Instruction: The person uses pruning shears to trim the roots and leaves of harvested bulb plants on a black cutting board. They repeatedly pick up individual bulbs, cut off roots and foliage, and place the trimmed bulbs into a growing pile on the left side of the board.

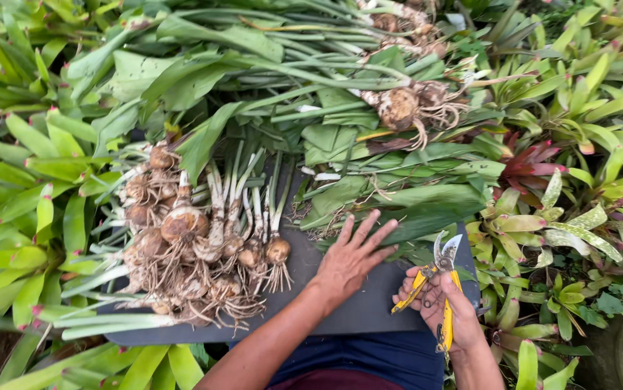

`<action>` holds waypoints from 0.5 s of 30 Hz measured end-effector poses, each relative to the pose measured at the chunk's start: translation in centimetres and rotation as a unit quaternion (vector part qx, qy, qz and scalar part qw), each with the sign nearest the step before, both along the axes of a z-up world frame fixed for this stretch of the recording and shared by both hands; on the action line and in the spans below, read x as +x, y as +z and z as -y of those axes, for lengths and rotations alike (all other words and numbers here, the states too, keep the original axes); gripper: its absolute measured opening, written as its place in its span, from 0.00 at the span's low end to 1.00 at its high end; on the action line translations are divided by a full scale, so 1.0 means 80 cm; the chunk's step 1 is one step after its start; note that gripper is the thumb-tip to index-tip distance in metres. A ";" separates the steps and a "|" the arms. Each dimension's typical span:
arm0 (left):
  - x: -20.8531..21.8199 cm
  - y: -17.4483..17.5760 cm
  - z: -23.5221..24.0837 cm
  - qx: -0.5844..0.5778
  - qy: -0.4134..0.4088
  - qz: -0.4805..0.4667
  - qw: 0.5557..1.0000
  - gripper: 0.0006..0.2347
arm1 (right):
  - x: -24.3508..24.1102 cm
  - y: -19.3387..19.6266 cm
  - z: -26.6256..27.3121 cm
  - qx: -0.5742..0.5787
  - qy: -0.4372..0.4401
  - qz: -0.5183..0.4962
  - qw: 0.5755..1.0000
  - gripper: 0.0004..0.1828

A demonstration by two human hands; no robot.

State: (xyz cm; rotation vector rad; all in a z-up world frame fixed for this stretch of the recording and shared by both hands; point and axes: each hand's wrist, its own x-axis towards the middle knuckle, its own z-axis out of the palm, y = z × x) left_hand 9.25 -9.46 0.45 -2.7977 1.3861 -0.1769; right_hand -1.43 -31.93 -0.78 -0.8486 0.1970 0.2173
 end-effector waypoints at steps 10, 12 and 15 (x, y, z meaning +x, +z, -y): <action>0.015 0.031 0.010 0.065 0.021 -0.132 0.989 0.31 | 0.020 -0.024 0.012 0.092 -0.007 -0.046 0.995 0.38; 0.008 0.034 0.002 0.013 -0.001 -0.152 0.988 0.31 | 0.020 -0.027 0.016 0.113 0.001 -0.042 0.993 0.38; 0.006 0.060 -0.007 -0.063 -0.034 -0.173 0.982 0.24 | 0.021 -0.026 0.018 0.129 0.011 -0.040 0.991 0.38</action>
